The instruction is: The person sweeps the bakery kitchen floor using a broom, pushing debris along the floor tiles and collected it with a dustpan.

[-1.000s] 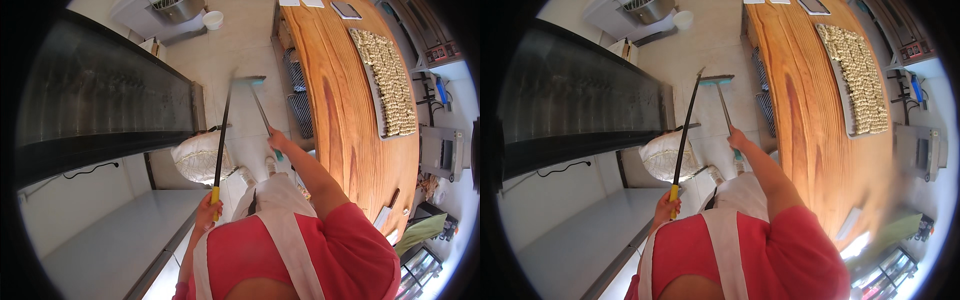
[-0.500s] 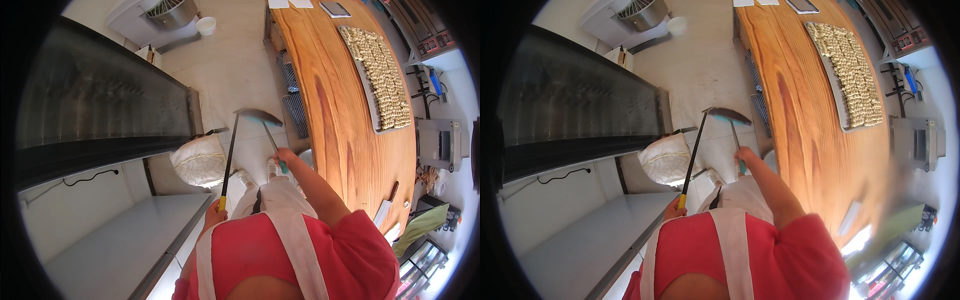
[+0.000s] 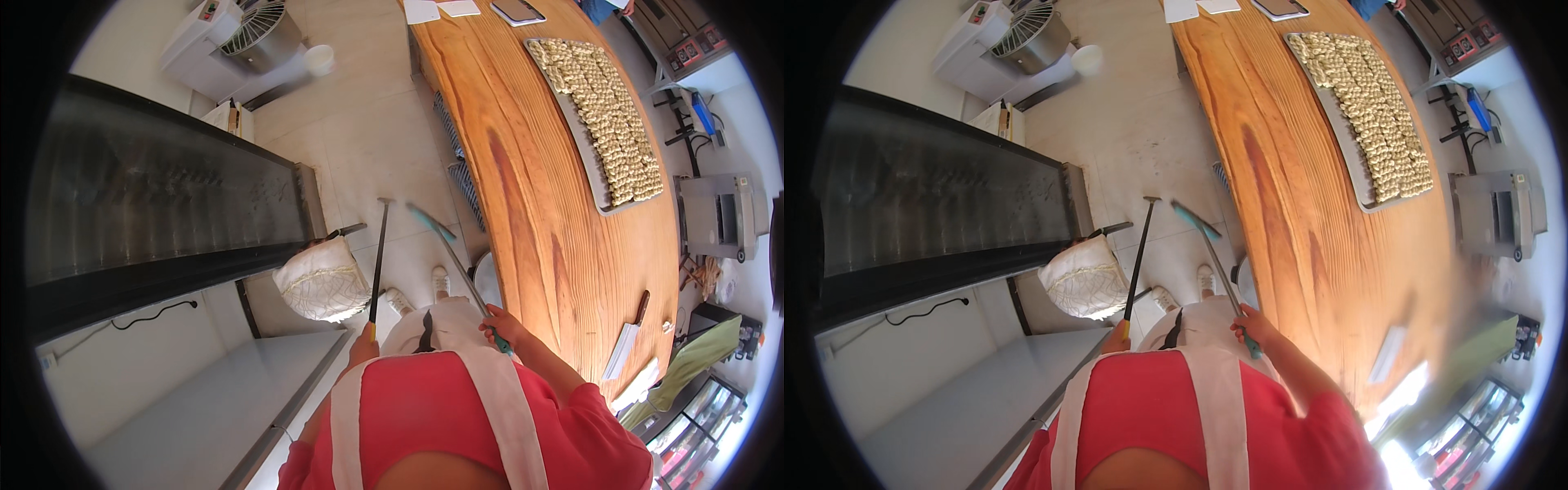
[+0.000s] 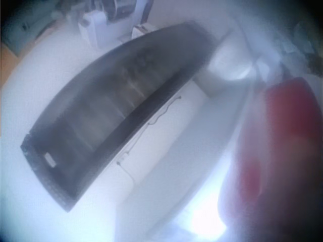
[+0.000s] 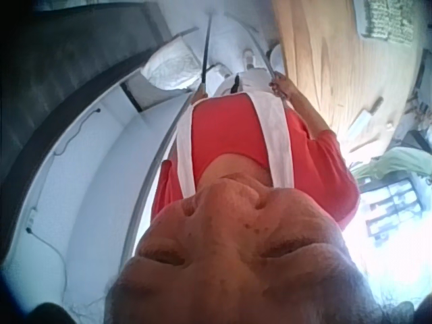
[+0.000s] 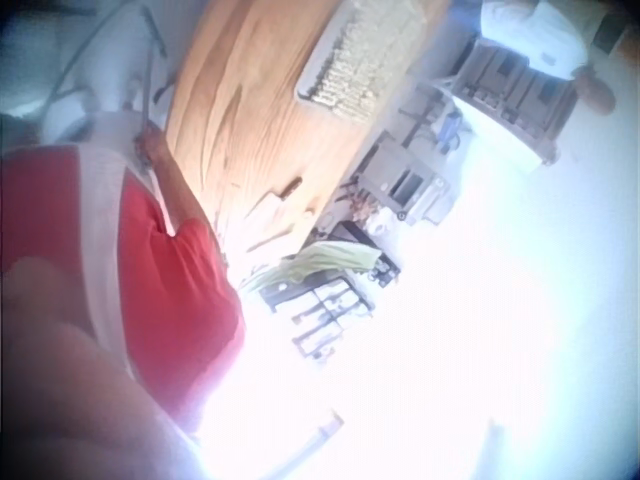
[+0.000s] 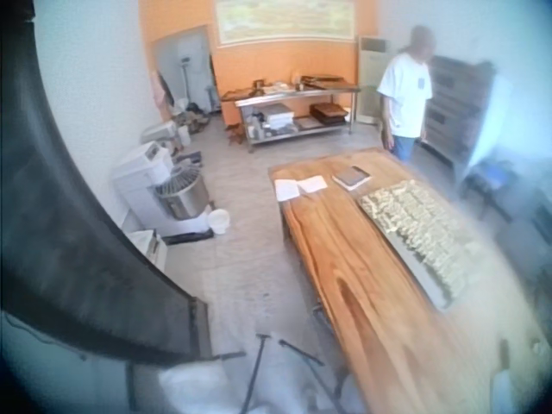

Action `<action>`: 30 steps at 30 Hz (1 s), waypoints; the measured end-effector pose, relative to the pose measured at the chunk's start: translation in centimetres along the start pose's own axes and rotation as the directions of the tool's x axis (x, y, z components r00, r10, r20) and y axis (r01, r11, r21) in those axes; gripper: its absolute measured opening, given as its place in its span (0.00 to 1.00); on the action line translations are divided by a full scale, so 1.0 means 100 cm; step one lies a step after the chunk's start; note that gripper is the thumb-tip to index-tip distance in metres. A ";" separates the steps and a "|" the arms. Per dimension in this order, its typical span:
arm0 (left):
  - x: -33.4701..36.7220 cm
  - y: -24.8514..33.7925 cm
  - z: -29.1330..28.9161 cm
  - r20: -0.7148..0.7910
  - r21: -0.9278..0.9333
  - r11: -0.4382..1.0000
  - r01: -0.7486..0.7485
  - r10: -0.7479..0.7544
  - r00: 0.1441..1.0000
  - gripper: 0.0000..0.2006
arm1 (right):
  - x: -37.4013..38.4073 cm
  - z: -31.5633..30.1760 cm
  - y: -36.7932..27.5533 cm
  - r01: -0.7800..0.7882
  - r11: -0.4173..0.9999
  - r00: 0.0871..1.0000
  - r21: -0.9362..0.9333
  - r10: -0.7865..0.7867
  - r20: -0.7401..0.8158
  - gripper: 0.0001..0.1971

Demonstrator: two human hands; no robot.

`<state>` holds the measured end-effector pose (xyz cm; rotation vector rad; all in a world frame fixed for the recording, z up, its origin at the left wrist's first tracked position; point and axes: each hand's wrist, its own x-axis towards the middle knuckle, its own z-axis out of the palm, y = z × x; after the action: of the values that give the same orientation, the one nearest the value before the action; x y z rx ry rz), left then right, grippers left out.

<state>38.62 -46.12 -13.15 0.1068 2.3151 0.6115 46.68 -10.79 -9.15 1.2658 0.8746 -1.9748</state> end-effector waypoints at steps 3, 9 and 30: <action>0.048 0.030 -0.013 0.069 -0.033 0.989 0.144 -0.141 0.988 0.27 | 0.004 0.005 0.010 -0.009 1.000 0.997 -0.030 0.007 -0.075 0.24; 0.067 0.066 -0.033 0.188 -0.287 0.882 0.374 -0.331 0.925 0.28 | 0.001 0.002 0.010 0.026 0.994 0.998 -0.102 -0.032 -0.059 0.19; 0.206 0.133 -0.114 0.121 -0.240 0.939 0.245 -0.221 0.968 0.30 | -0.002 0.023 -0.063 0.076 0.996 0.989 0.045 -0.069 -0.130 0.17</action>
<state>14.55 -33.81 -13.09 -0.2522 2.0999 0.7565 40.63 -8.91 -6.97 1.4215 0.9507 -2.0003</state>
